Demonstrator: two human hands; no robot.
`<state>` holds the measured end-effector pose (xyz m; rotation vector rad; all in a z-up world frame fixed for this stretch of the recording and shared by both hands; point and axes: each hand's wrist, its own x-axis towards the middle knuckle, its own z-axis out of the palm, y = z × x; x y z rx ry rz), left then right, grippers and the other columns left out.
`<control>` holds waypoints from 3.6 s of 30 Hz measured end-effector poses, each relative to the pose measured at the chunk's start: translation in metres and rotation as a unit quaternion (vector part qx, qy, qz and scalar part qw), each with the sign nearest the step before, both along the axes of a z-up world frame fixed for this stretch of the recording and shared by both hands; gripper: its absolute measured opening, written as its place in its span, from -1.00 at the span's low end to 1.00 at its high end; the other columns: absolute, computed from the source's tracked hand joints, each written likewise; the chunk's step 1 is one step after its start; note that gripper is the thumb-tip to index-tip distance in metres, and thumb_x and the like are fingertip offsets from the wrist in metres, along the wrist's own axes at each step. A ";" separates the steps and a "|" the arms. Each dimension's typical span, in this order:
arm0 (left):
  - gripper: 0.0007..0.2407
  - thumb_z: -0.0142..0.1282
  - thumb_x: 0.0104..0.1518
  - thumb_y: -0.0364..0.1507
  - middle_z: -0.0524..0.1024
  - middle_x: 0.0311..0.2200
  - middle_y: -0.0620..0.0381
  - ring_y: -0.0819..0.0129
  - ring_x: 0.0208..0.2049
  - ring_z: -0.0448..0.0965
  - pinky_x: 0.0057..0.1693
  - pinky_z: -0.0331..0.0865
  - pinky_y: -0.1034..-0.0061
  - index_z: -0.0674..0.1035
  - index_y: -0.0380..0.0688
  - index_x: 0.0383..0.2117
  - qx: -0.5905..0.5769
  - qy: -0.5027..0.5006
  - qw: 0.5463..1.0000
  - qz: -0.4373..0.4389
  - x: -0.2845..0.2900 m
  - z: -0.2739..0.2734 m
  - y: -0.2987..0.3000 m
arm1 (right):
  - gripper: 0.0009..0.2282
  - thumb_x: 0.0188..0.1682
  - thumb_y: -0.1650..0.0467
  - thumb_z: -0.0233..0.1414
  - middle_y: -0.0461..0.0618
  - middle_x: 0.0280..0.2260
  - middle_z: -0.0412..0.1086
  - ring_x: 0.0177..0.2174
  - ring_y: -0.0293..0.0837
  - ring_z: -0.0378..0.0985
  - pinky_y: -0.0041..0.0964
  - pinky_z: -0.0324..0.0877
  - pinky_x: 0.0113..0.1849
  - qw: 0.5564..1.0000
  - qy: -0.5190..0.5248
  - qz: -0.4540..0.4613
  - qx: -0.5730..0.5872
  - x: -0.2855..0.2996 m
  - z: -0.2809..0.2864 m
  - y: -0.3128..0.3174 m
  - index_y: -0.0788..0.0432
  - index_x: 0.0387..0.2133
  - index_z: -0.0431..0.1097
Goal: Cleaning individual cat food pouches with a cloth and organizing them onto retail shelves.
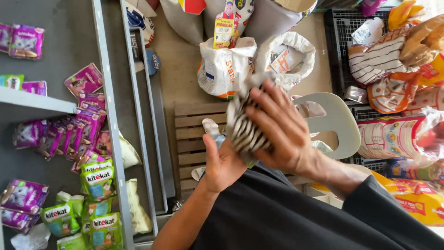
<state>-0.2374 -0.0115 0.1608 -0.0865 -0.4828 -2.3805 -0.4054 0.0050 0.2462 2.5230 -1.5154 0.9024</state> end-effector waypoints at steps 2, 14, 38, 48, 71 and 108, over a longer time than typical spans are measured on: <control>-0.18 -0.45 0.24 0.26 0.10 0.46 0.15 0.31 0.46 0.09 0.52 -0.05 0.26 0.03 -0.06 0.50 0.084 -0.002 0.996 -0.028 0.001 -0.050 0.002 | -0.56 -0.08 0.35 0.22 0.33 0.17 0.33 0.23 0.34 0.30 0.23 0.17 0.26 1.000 0.010 0.026 -0.002 -0.003 -0.004 -0.003 0.33 0.05 0.41; -0.18 -0.49 0.23 0.25 0.13 0.44 0.19 0.36 0.45 0.17 0.53 0.05 0.31 0.02 -0.06 0.50 0.031 -0.029 0.999 -0.012 -0.020 -0.010 -0.021 | -0.56 -0.10 0.37 0.23 0.34 0.16 0.34 0.21 0.36 0.34 0.24 0.23 0.23 1.000 0.019 0.013 -0.003 -0.022 0.005 -0.016 0.34 0.03 0.42; -0.09 -0.56 0.16 0.32 0.09 0.47 0.15 0.32 0.48 0.11 0.56 -0.01 0.28 0.01 -0.13 0.51 0.025 -0.022 0.998 0.047 -0.002 -0.020 -0.028 | -0.51 -0.14 0.36 0.22 0.36 0.18 0.31 0.23 0.35 0.34 0.23 0.22 0.25 0.996 0.019 0.073 0.035 -0.007 0.002 -0.041 0.36 0.07 0.40; -0.14 -0.64 0.17 0.26 0.16 0.45 0.19 0.31 0.48 0.12 0.56 -0.03 0.27 0.03 -0.11 0.49 0.069 -0.017 0.995 0.062 0.004 -0.011 -0.018 | -0.47 -0.13 0.34 0.23 0.36 0.23 0.26 0.28 0.35 0.23 0.24 0.14 0.28 0.996 0.015 0.041 0.073 0.003 0.008 -0.036 0.37 0.11 0.37; -0.15 -0.53 0.30 0.25 0.15 0.43 0.03 0.18 0.46 0.13 0.53 -0.01 0.21 0.06 -0.21 0.52 0.135 -0.016 0.991 0.016 -0.014 -0.037 0.010 | -0.52 -0.02 0.31 0.22 0.28 0.25 0.26 0.29 0.29 0.26 0.25 0.10 0.31 0.994 0.010 -0.010 0.112 -0.007 -0.002 0.012 0.29 0.14 0.37; -0.32 -0.46 0.40 0.14 0.24 0.38 0.05 0.30 0.40 0.25 0.50 0.11 0.35 0.15 -0.11 0.45 0.059 0.003 0.810 0.583 0.113 -0.033 0.140 | -0.42 -0.17 0.47 0.20 0.33 0.32 0.18 0.36 0.35 0.13 0.31 -0.04 0.36 0.848 0.039 0.498 0.176 0.191 -0.039 -0.009 0.35 0.20 0.31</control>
